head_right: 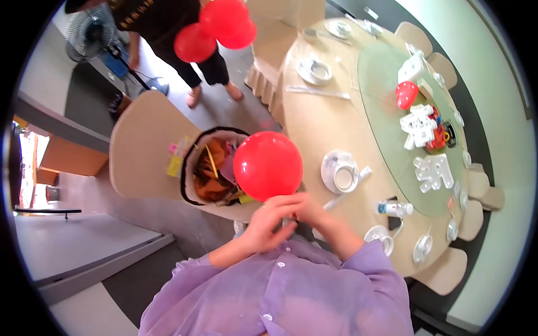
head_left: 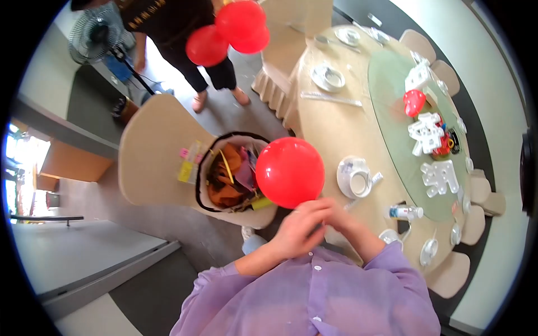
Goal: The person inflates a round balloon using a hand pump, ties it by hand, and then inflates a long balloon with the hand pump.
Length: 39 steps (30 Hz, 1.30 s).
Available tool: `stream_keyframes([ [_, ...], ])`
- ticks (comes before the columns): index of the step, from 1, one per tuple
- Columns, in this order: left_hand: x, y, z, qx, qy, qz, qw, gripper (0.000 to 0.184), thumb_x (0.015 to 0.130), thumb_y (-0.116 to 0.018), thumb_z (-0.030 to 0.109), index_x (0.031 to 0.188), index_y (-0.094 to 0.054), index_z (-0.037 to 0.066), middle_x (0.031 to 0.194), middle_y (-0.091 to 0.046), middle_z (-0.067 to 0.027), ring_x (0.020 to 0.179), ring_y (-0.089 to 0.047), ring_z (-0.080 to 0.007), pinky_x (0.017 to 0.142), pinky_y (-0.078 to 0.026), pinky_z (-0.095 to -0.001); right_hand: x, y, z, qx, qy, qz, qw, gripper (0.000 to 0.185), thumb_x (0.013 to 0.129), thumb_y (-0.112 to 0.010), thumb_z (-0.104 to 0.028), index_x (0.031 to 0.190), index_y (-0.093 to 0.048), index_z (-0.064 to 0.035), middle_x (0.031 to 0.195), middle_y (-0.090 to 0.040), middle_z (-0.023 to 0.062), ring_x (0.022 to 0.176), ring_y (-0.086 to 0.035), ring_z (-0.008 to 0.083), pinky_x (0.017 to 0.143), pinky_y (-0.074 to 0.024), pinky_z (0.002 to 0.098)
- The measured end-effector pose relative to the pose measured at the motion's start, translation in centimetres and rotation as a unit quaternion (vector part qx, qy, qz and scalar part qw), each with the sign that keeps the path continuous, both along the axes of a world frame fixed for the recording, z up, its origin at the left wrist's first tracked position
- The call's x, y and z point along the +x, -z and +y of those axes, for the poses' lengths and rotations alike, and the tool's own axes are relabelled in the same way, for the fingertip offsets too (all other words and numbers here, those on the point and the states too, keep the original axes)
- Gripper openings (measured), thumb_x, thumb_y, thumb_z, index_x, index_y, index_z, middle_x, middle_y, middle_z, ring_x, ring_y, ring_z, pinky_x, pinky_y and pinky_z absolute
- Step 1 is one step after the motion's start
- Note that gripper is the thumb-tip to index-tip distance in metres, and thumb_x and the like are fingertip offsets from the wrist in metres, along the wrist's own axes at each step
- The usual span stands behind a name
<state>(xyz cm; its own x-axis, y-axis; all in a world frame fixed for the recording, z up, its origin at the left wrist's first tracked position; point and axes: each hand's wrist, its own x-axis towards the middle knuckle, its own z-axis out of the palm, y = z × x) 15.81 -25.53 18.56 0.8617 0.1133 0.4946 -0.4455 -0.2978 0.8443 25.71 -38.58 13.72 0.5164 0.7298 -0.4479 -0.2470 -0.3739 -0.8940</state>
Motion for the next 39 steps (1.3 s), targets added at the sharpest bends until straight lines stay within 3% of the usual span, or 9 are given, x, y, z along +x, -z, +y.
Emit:
stream_keyframes([
  [6,2.6,-2.2,1.3,0.212,0.155,0.217,0.940,0.037,0.088,-0.041,0.025,0.116,-0.047,0.000,0.109,-0.054,-0.0181,0.102,-0.051,-0.0301,0.083,-0.042,-0.0346,-1.5,-5.4,0.7,0.010,-0.114,-0.043,0.993,0.015,0.080,-0.048,-0.011,0.072,-0.058,-0.0036,0.061,-0.054,0.0018,0.053,-0.051,0.0119,0.047,-0.0381,0.0257],
  [11,1.5,-4.7,1.5,0.085,0.240,0.321,0.912,0.034,0.090,-0.041,0.023,0.114,-0.048,-0.001,0.102,-0.056,-0.0182,0.096,-0.053,-0.0287,0.083,-0.040,-0.0328,-1.7,-10.3,-1.8,-0.102,-0.206,-0.222,0.947,0.011,0.078,-0.054,-0.014,0.078,-0.060,-0.0054,0.064,-0.057,0.0070,0.058,-0.056,0.0195,0.050,-0.0422,0.0305],
  [13,1.4,-6.2,1.5,0.053,0.261,0.326,0.907,0.032,0.090,-0.041,0.022,0.111,-0.049,-0.001,0.100,-0.057,-0.0175,0.094,-0.054,-0.0269,0.082,-0.041,-0.0324,-0.9,-11.4,-2.9,0.010,-0.270,-0.572,0.775,0.010,0.074,-0.054,-0.012,0.076,-0.060,-0.0050,0.069,-0.057,0.0079,0.064,-0.057,0.0225,0.054,-0.0436,0.0293],
  [16,1.7,-8.1,2.0,0.105,0.283,0.317,0.899,0.024,0.091,-0.042,0.020,0.097,-0.052,-0.001,0.087,-0.058,-0.0113,0.084,-0.055,-0.0209,0.078,-0.041,-0.0300,-0.4,-14.0,-3.6,0.030,-0.320,-0.727,0.607,0.012,0.071,-0.052,-0.011,0.077,-0.059,-0.0039,0.072,-0.056,0.0058,0.068,-0.056,0.0193,0.055,-0.0437,0.0273],
  [22,1.9,-8.5,2.9,0.007,0.255,0.359,0.898,0.022,0.088,-0.047,0.015,0.089,-0.060,-0.002,0.063,-0.055,-0.0031,0.062,-0.051,-0.0090,0.063,-0.041,-0.0220,0.6,-14.0,-3.4,0.146,-0.185,-0.853,0.466,0.017,0.066,-0.057,-0.010,0.082,-0.057,-0.0023,0.082,-0.056,0.0058,0.071,-0.054,0.0166,0.057,-0.0446,0.0260],
  [29,0.8,-7.2,2.9,-0.051,0.096,0.357,0.928,0.013,0.082,-0.053,0.011,0.083,-0.061,0.000,0.061,-0.054,-0.0031,0.061,-0.051,-0.0084,0.065,-0.041,-0.0239,0.9,-11.3,-3.1,0.189,0.032,-0.734,0.651,0.016,0.080,-0.055,-0.018,0.079,-0.058,-0.0023,0.074,-0.057,0.0057,0.060,-0.056,0.0162,0.049,-0.0439,0.0245],
  [31,0.4,-6.8,2.8,0.002,0.060,0.356,0.933,0.011,0.080,-0.055,0.010,0.083,-0.062,0.001,0.062,-0.055,-0.0043,0.062,-0.053,-0.0104,0.071,-0.043,-0.0266,0.9,-11.4,-3.6,0.042,0.105,-0.070,0.991,0.047,0.088,-0.043,-0.044,0.073,-0.057,-0.0021,0.062,-0.056,0.0054,0.046,-0.053,0.0139,0.041,-0.0406,0.0229],
  [33,0.6,-6.1,2.1,0.254,0.000,0.076,0.964,0.009,0.077,-0.057,0.008,0.083,-0.063,0.004,0.065,-0.057,-0.0066,0.068,-0.058,-0.0177,0.085,-0.040,-0.0369,0.6,-11.5,-2.3,-0.011,0.056,0.036,0.998,0.053,0.088,-0.037,-0.049,0.072,-0.056,-0.0024,0.057,-0.054,0.0051,0.043,-0.051,0.0121,0.038,-0.0389,0.0220],
  [39,0.1,-6.4,1.2,0.471,-0.038,0.022,0.881,0.006,0.070,-0.058,0.005,0.075,-0.059,0.008,0.062,-0.053,-0.0030,0.069,-0.056,-0.0175,0.093,-0.034,-0.0456,-0.4,-11.3,-0.6,-0.061,-0.059,0.165,0.983,0.052,0.089,-0.037,-0.050,0.069,-0.054,-0.0052,0.053,-0.050,0.0021,0.039,-0.045,0.0084,0.034,-0.0322,0.0203],
])
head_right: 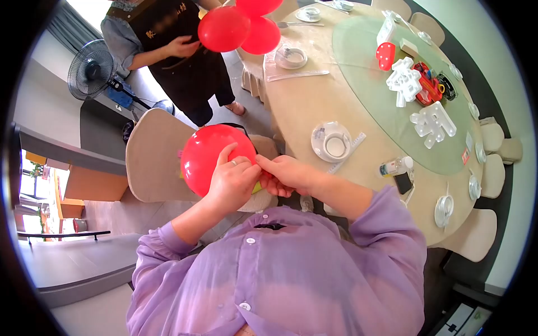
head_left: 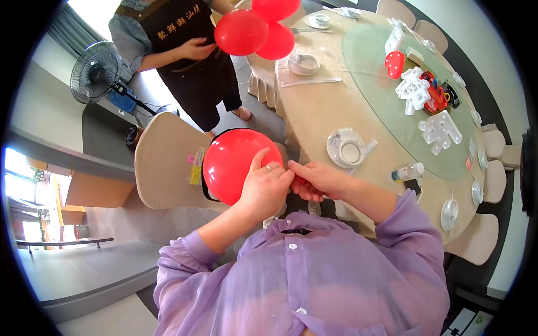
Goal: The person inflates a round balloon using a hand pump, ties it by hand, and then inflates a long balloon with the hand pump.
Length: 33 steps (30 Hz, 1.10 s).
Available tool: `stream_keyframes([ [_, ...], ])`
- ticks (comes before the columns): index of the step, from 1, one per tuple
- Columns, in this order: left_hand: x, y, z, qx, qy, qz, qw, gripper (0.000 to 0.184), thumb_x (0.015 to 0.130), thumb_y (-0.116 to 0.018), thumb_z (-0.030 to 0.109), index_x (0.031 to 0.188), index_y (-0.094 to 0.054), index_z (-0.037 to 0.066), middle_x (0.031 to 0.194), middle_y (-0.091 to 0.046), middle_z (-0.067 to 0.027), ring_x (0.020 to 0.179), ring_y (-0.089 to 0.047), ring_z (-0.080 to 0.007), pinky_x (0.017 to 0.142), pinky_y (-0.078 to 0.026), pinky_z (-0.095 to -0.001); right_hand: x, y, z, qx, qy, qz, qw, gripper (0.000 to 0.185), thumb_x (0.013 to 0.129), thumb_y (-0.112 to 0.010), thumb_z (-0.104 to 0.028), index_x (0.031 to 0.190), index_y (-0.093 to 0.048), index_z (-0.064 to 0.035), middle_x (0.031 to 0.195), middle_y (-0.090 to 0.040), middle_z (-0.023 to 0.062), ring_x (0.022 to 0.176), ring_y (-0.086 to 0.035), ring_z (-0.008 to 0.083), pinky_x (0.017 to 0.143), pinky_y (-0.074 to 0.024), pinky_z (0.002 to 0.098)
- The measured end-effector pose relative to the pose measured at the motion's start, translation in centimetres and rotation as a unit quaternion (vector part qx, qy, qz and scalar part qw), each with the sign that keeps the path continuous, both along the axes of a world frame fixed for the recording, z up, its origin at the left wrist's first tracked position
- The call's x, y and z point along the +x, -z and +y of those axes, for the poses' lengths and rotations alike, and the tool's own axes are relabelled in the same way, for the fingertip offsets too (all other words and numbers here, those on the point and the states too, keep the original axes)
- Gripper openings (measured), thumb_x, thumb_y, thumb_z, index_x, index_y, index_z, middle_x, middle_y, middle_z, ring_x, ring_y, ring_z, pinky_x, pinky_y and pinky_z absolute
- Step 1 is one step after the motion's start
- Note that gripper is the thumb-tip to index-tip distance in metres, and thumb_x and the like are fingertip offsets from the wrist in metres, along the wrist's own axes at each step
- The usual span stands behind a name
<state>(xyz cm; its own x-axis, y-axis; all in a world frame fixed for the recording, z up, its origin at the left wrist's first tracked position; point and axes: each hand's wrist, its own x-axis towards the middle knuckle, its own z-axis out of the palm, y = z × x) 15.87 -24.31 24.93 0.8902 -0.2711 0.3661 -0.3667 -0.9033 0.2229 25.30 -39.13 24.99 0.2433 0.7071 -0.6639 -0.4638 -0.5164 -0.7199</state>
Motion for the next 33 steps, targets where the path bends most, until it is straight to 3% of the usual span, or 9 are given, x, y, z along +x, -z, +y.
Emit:
stream_keyframes([
  [4,-0.4,0.3,0.5,0.027,-0.040,-0.022,0.999,0.003,0.070,-0.058,0.006,0.073,-0.058,0.008,0.061,-0.052,-0.0026,0.068,-0.055,-0.0176,0.093,-0.034,-0.0455,0.2,0.8,0.1,0.047,0.019,0.048,0.998,0.041,0.089,-0.042,-0.041,0.073,-0.053,-0.0058,0.055,-0.049,0.0015,0.042,-0.044,0.0093,0.038,-0.0346,0.0221],
  [7,-0.8,0.3,1.5,0.005,-0.044,0.018,0.999,0.008,0.076,-0.054,0.008,0.081,-0.060,0.005,0.065,-0.055,-0.0029,0.073,-0.057,-0.0172,0.094,-0.033,-0.0464,0.5,-0.2,-0.4,0.072,-0.043,-0.092,0.992,0.028,0.090,-0.046,-0.029,0.076,-0.053,-0.0057,0.060,-0.050,0.0009,0.047,-0.047,0.0092,0.043,-0.0369,0.0229],
  [8,-0.9,-0.1,2.3,-0.161,-0.026,0.131,0.978,0.013,0.080,-0.051,0.008,0.088,-0.059,0.003,0.068,-0.057,-0.0033,0.076,-0.058,-0.0155,0.092,-0.036,-0.0427,0.8,-1.0,-0.7,0.111,-0.050,-0.215,0.969,0.023,0.089,-0.047,-0.023,0.076,-0.053,-0.0048,0.059,-0.051,0.0005,0.050,-0.049,0.0087,0.044,-0.0376,0.0233],
  [11,-0.9,-1.2,4.6,-0.481,-0.042,0.339,0.807,0.026,0.089,-0.040,0.009,0.110,-0.051,-0.001,0.076,-0.063,-0.0048,0.076,-0.059,-0.0093,0.075,-0.043,-0.0234,0.9,-4.1,-0.6,0.195,-0.075,-0.430,0.879,0.012,0.086,-0.051,-0.013,0.079,-0.054,-0.0034,0.059,-0.051,0.0007,0.052,-0.051,0.0086,0.046,-0.0381,0.0251],
  [13,-0.6,-3.0,3.9,-0.440,-0.017,0.396,0.806,0.032,0.084,-0.048,0.010,0.115,-0.049,0.003,0.065,-0.062,-0.0068,0.071,-0.061,-0.0139,0.073,-0.044,-0.0245,0.8,-4.7,0.1,0.306,-0.113,-0.716,0.618,0.011,0.086,-0.050,-0.011,0.078,-0.054,-0.0047,0.064,-0.052,0.0026,0.055,-0.050,0.0126,0.051,-0.0410,0.0269],
  [17,-0.8,-5.1,2.6,-0.386,-0.023,0.326,0.863,0.048,0.074,-0.059,0.005,0.120,-0.045,0.003,0.081,-0.062,-0.0113,0.079,-0.061,-0.0181,0.075,-0.044,-0.0255,2.1,-2.6,2.6,0.362,-0.039,-0.644,0.673,0.016,0.086,-0.053,-0.015,0.075,-0.055,-0.0048,0.063,-0.052,0.0007,0.054,-0.049,0.0100,0.049,-0.0394,0.0261],
  [19,-1.0,-4.4,2.6,-0.382,-0.073,0.148,0.909,0.067,0.062,-0.069,0.005,0.124,-0.041,0.006,0.100,-0.057,-0.0115,0.086,-0.058,-0.0226,0.079,-0.044,-0.0305,2.9,0.3,3.1,0.216,-0.055,-0.256,0.941,0.020,0.087,-0.054,-0.020,0.074,-0.056,-0.0050,0.062,-0.051,-0.0019,0.053,-0.046,0.0071,0.046,-0.0367,0.0242],
  [23,-0.7,-1.8,3.8,-0.150,0.141,-0.056,0.977,0.030,0.059,-0.066,0.002,0.086,-0.056,0.009,0.093,-0.057,-0.0036,0.084,-0.054,-0.0195,0.071,-0.042,-0.0325,1.8,2.7,5.0,0.212,-0.016,-0.143,0.966,0.024,0.088,-0.052,-0.023,0.071,-0.056,-0.0054,0.054,-0.046,-0.0036,0.044,-0.038,0.0025,0.038,-0.0292,0.0191],
  [33,2.9,-2.2,5.0,0.302,-0.006,-0.025,0.953,0.005,0.065,-0.055,0.016,0.068,-0.057,0.012,0.069,-0.055,-0.0016,0.071,-0.054,-0.0162,0.070,-0.034,-0.0317,5.1,0.6,8.2,0.089,-0.063,-0.092,0.990,0.029,0.091,-0.042,-0.028,0.075,-0.054,-0.0076,0.054,-0.049,0.0001,0.039,-0.045,0.0079,0.034,-0.0341,0.0199],
])
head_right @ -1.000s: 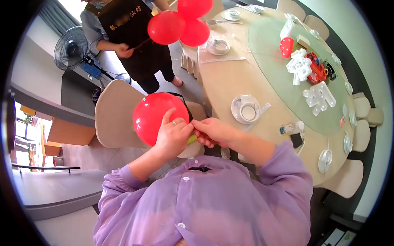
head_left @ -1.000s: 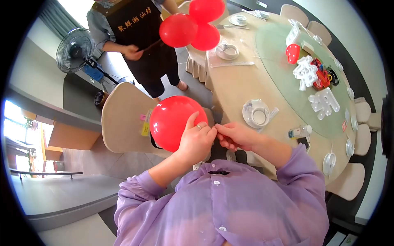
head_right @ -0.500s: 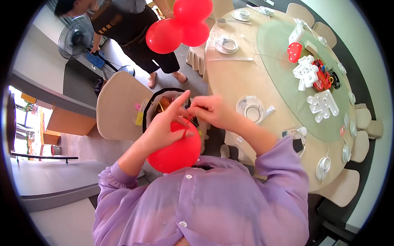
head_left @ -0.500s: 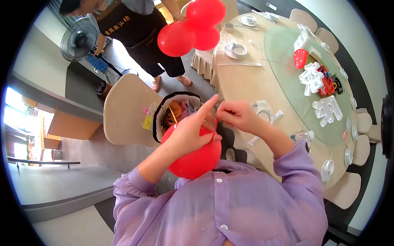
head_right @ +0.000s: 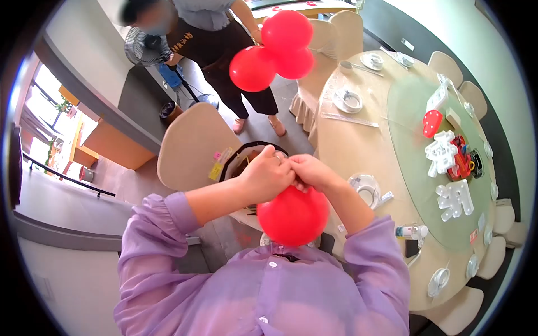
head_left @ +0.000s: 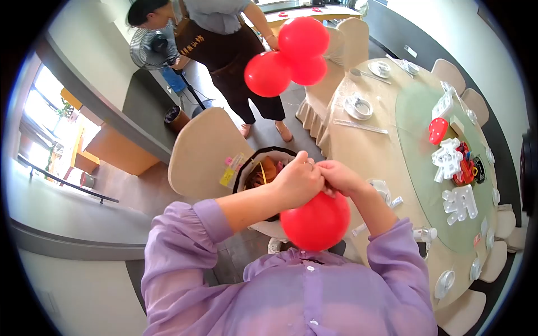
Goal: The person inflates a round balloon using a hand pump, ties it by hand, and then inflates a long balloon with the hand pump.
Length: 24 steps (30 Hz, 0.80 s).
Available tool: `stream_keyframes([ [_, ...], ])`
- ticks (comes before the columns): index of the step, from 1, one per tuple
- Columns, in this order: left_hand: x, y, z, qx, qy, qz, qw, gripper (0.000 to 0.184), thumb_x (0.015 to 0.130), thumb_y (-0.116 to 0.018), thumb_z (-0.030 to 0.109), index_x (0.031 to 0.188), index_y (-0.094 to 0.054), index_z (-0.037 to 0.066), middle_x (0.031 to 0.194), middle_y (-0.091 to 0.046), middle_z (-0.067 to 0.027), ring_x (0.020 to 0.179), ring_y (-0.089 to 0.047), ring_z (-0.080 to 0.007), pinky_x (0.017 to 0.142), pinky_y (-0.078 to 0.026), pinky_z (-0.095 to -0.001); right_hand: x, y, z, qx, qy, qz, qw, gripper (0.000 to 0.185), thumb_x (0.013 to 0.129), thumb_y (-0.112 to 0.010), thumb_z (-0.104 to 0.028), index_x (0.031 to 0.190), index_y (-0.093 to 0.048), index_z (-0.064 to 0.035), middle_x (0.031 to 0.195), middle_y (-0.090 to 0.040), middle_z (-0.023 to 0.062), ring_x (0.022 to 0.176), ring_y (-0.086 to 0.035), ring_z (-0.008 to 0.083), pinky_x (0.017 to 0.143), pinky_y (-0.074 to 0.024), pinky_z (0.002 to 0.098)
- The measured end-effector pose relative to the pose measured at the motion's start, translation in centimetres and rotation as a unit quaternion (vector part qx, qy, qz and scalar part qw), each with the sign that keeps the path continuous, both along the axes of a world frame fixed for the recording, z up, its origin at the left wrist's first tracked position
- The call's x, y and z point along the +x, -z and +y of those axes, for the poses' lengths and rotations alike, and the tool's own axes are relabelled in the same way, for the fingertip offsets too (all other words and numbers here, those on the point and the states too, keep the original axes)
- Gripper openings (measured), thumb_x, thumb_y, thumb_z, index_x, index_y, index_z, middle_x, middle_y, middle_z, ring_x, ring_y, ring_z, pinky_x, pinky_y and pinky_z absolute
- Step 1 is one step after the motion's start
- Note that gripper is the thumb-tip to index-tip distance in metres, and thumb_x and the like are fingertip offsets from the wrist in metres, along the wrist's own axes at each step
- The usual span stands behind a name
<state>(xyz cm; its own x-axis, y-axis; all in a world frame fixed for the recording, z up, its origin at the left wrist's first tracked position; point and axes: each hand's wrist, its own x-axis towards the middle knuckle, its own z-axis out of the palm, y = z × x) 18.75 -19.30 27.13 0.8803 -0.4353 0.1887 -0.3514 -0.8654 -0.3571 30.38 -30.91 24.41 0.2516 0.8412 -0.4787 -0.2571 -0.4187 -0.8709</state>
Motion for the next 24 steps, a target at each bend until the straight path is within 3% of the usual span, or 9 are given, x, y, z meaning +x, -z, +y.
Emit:
stream_keyframes([
  [4,0.9,1.3,-0.8,-0.033,-0.130,0.232,0.963,0.007,0.061,-0.060,0.017,0.066,-0.060,0.012,0.071,-0.060,-0.0027,0.071,-0.058,-0.0178,0.069,-0.036,-0.0340,-1.2,4.3,0.3,0.010,0.080,0.037,0.996,0.026,0.091,-0.044,-0.028,0.082,-0.056,-0.0064,0.065,-0.056,0.0021,0.049,-0.055,0.0108,0.048,-0.0473,0.0216],
  [9,0.8,1.9,3.4,-0.343,-0.136,0.525,0.767,0.012,0.063,-0.057,0.018,0.064,-0.056,0.006,0.065,-0.059,-0.0082,0.066,-0.058,-0.0252,0.055,-0.044,-0.0353,-4.3,8.2,-1.1,0.064,0.009,0.112,0.992,0.026,0.090,-0.047,-0.029,0.077,-0.053,-0.0069,0.064,-0.054,0.0006,0.046,-0.052,0.0095,0.043,-0.0428,0.0215],
  [11,-0.2,1.5,3.7,-0.392,-0.148,0.519,0.745,0.014,0.063,-0.056,0.018,0.064,-0.055,0.005,0.062,-0.057,-0.0101,0.063,-0.056,-0.0276,0.054,-0.044,-0.0354,-5.0,7.1,-1.4,0.035,-0.015,0.134,0.990,0.028,0.091,-0.044,-0.027,0.075,-0.052,-0.0057,0.059,-0.051,0.0003,0.040,-0.045,0.0088,0.034,-0.0325,0.0227],
  [12,-1.3,1.6,2.0,-0.311,-0.187,0.395,0.844,0.013,0.063,-0.056,0.018,0.063,-0.056,0.005,0.063,-0.058,-0.0115,0.062,-0.058,-0.0280,0.052,-0.045,-0.0343,-4.6,6.6,-1.2,0.035,-0.009,0.139,0.990,0.028,0.091,-0.044,-0.027,0.075,-0.052,-0.0057,0.059,-0.051,0.0003,0.040,-0.045,0.0088,0.034,-0.0325,0.0227],
  [14,-1.9,4.0,0.0,-0.215,-0.220,0.194,0.931,0.012,0.063,-0.056,0.019,0.061,-0.058,0.007,0.063,-0.060,-0.0119,0.061,-0.060,-0.0266,0.051,-0.046,-0.0338,-3.8,5.7,-0.2,-0.037,-0.024,0.011,0.999,0.030,0.091,-0.039,-0.025,0.075,-0.052,-0.0032,0.059,-0.053,0.0032,0.042,-0.051,0.0121,0.037,-0.0398,0.0242],
  [18,0.3,6.6,1.1,-0.203,-0.244,0.088,0.944,0.013,0.066,-0.056,0.019,0.062,-0.060,0.006,0.060,-0.060,-0.0114,0.056,-0.061,-0.0234,0.049,-0.047,-0.0343,-2.8,5.3,0.9,-0.042,0.049,0.028,0.998,0.029,0.090,-0.039,-0.021,0.079,-0.052,0.0011,0.066,-0.059,0.0106,0.054,-0.061,0.0200,0.051,-0.0533,0.0303],
  [21,0.7,6.7,3.8,-0.676,-0.371,0.410,0.487,0.016,0.074,-0.055,0.020,0.075,-0.063,0.006,0.076,-0.064,-0.0083,0.073,-0.064,-0.0184,0.073,-0.047,-0.0349,-3.4,9.5,0.2,0.088,0.074,-0.009,0.993,0.023,0.091,-0.040,-0.019,0.084,-0.051,0.0000,0.069,-0.059,0.0094,0.058,-0.062,0.0189,0.054,-0.0529,0.0296],
  [22,0.0,7.5,3.8,-0.678,-0.372,0.409,0.484,0.016,0.074,-0.055,0.020,0.075,-0.063,0.006,0.076,-0.064,-0.0083,0.073,-0.064,-0.0184,0.073,-0.047,-0.0349,-3.3,10.2,-0.2,0.085,0.071,-0.008,0.994,0.023,0.091,-0.040,-0.019,0.084,-0.051,0.0000,0.069,-0.059,0.0094,0.058,-0.062,0.0189,0.054,-0.0529,0.0296],
  [24,-1.8,9.1,3.2,-0.880,-0.206,0.349,0.250,0.018,0.077,-0.054,0.018,0.084,-0.062,0.004,0.087,-0.064,-0.0089,0.089,-0.060,-0.0220,0.085,-0.041,-0.0321,-3.2,11.1,-0.9,0.144,0.106,-0.097,0.979,0.018,0.090,-0.042,-0.017,0.079,-0.050,-0.0031,0.069,-0.059,0.0088,0.062,-0.062,0.0199,0.053,-0.0508,0.0279],
])
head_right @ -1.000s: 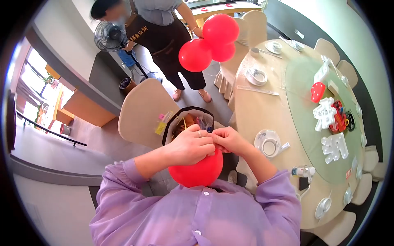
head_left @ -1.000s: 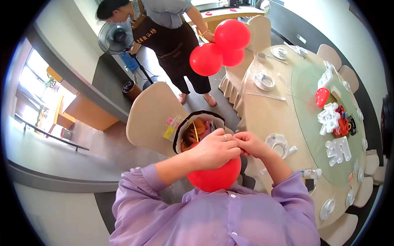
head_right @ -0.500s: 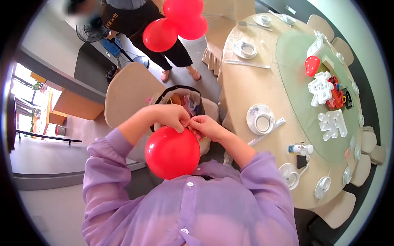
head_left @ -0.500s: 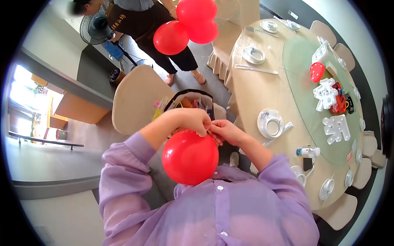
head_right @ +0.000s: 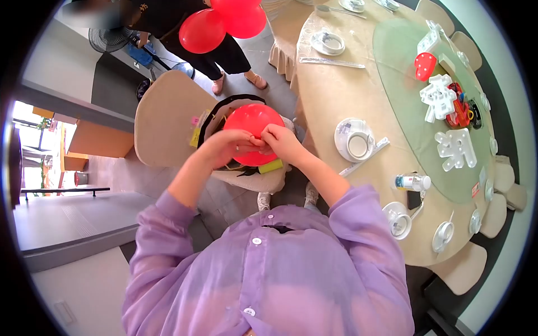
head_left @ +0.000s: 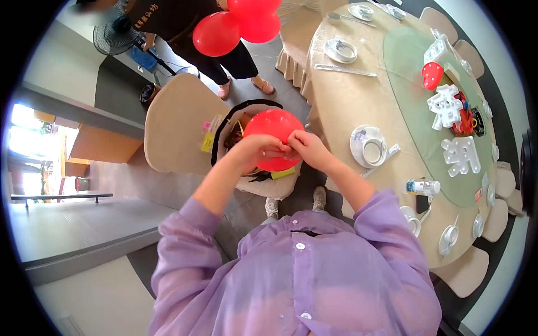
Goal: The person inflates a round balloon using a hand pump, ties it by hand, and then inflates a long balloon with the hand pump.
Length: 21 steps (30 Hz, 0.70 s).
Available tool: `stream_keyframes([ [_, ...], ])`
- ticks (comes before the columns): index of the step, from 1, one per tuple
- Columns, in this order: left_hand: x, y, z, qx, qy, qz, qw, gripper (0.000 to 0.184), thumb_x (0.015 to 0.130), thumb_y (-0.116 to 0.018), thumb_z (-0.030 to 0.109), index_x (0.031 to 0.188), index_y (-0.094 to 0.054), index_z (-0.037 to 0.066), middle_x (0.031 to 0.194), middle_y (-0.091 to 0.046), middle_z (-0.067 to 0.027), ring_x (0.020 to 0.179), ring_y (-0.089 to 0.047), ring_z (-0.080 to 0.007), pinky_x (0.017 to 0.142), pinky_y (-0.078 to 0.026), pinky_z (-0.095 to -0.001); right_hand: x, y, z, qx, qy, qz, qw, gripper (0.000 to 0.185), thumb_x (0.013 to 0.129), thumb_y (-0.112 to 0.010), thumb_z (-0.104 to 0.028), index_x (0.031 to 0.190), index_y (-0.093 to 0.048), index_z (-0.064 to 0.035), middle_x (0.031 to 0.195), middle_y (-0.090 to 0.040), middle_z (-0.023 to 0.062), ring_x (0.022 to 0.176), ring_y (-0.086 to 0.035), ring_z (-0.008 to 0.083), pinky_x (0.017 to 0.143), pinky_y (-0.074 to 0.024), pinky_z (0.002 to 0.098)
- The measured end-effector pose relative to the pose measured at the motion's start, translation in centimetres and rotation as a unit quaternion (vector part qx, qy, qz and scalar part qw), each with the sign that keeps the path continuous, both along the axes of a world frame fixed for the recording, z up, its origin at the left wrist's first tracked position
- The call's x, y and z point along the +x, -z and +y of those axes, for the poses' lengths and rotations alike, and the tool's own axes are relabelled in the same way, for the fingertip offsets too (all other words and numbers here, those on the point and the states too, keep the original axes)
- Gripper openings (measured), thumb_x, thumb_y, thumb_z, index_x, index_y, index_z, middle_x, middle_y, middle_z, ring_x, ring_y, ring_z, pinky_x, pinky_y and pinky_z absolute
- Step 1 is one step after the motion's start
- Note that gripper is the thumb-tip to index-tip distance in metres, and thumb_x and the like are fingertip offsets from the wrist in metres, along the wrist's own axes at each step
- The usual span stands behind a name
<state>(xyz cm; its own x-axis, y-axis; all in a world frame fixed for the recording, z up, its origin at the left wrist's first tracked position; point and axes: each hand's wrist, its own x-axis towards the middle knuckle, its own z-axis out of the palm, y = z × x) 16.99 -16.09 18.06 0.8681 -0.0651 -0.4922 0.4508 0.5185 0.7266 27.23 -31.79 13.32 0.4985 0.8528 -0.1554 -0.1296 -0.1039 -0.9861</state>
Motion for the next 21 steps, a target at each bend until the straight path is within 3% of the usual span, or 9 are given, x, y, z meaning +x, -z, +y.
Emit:
stream_keyframes([
  [1,-0.6,-0.3,-0.4,-0.055,0.012,-0.012,0.998,0.020,0.083,-0.050,0.016,0.095,-0.060,0.003,0.098,-0.060,-0.0100,0.103,-0.053,-0.0213,0.087,-0.038,-0.0323,-0.3,0.0,-0.3,0.001,0.006,0.002,1.000,0.018,0.090,-0.042,-0.017,0.079,-0.050,-0.0031,0.069,-0.059,0.0088,0.062,-0.062,0.0199,0.053,-0.0508,0.0279],
  [2,-0.9,-0.1,-0.9,-0.054,0.020,-0.012,0.998,0.020,0.083,-0.050,0.016,0.095,-0.060,0.003,0.098,-0.060,-0.0100,0.103,-0.053,-0.0213,0.087,-0.038,-0.0323,-0.5,-0.1,-0.5,-0.013,0.043,-0.259,0.965,0.015,0.087,-0.045,-0.015,0.077,-0.049,-0.0040,0.069,-0.057,0.0085,0.062,-0.061,0.0204,0.052,-0.0493,0.0279],
  [3,-1.2,0.3,-1.6,-0.086,-0.020,-0.016,0.996,0.022,0.083,-0.050,0.018,0.097,-0.059,0.004,0.101,-0.059,-0.0086,0.105,-0.051,-0.0207,0.088,-0.037,-0.0329,-0.8,-0.5,-0.9,-0.031,0.076,-0.502,0.861,0.012,0.084,-0.047,-0.013,0.075,-0.048,-0.0048,0.068,-0.056,0.0081,0.062,-0.060,0.0210,0.050,-0.0478,0.0279],
  [4,-1.4,0.7,-2.0,-0.118,-0.060,-0.018,0.991,0.023,0.084,-0.050,0.020,0.099,-0.059,0.004,0.104,-0.058,-0.0072,0.106,-0.050,-0.0202,0.088,-0.037,-0.0336,-1.2,-0.9,-1.1,-0.035,0.082,-0.502,0.860,0.012,0.084,-0.047,-0.013,0.075,-0.048,-0.0048,0.068,-0.056,0.0081,0.062,-0.060,0.0210,0.050,-0.0478,0.0279],
  [6,-1.3,1.2,-2.6,-0.118,-0.065,-0.032,0.990,0.024,0.085,-0.049,0.019,0.102,-0.057,0.004,0.108,-0.056,-0.0052,0.107,-0.048,-0.0200,0.085,-0.038,-0.0338,-2.1,-2.2,-1.5,-0.136,0.074,-0.624,0.766,0.007,0.080,-0.052,-0.011,0.079,-0.047,-0.0060,0.073,-0.056,0.0097,0.065,-0.058,0.0251,0.053,-0.0455,0.0326],
  [13,-0.7,-2.6,-6.3,-0.101,-0.113,-0.153,0.977,0.042,0.083,-0.050,0.017,0.122,-0.043,0.002,0.124,-0.045,-0.0058,0.118,-0.037,-0.0165,0.098,-0.025,-0.0325,-3.2,-6.3,-2.5,-0.146,0.172,-0.655,0.721,0.010,0.079,-0.053,-0.013,0.081,-0.049,-0.0044,0.072,-0.054,0.0089,0.059,-0.057,0.0229,0.048,-0.0454,0.0323],
  [15,0.0,-3.0,-7.7,-0.122,-0.109,-0.240,0.957,0.050,0.083,-0.049,0.013,0.129,-0.034,0.000,0.132,-0.036,-0.0074,0.121,-0.033,-0.0160,0.100,-0.022,-0.0293,-2.5,-7.0,-2.7,-0.093,0.241,-0.566,0.783,0.016,0.080,-0.056,-0.017,0.085,-0.050,-0.0036,0.075,-0.055,0.0097,0.061,-0.057,0.0261,0.050,-0.0451,0.0334],
  [18,0.8,-1.7,-8.5,-0.131,-0.148,-0.242,0.950,0.048,0.084,-0.046,0.014,0.130,-0.036,0.005,0.135,-0.034,-0.0040,0.124,-0.031,-0.0168,0.103,-0.020,-0.0366,-2.2,-7.8,-3.4,-0.096,0.297,-0.480,0.820,0.016,0.080,-0.057,-0.017,0.086,-0.050,-0.0040,0.074,-0.057,0.0105,0.064,-0.058,0.0285,0.052,-0.0453,0.0351],
  [21,1.2,-1.4,-9.5,-0.153,-0.148,-0.245,0.946,0.048,0.086,-0.042,0.012,0.132,-0.033,0.005,0.137,-0.031,-0.0040,0.124,-0.031,-0.0165,0.103,-0.022,-0.0349,-2.9,-7.3,-3.5,-0.040,0.306,-0.389,0.868,0.012,0.079,-0.057,-0.013,0.084,-0.052,-0.0049,0.072,-0.059,0.0107,0.064,-0.059,0.0283,0.054,-0.0457,0.0360],
])
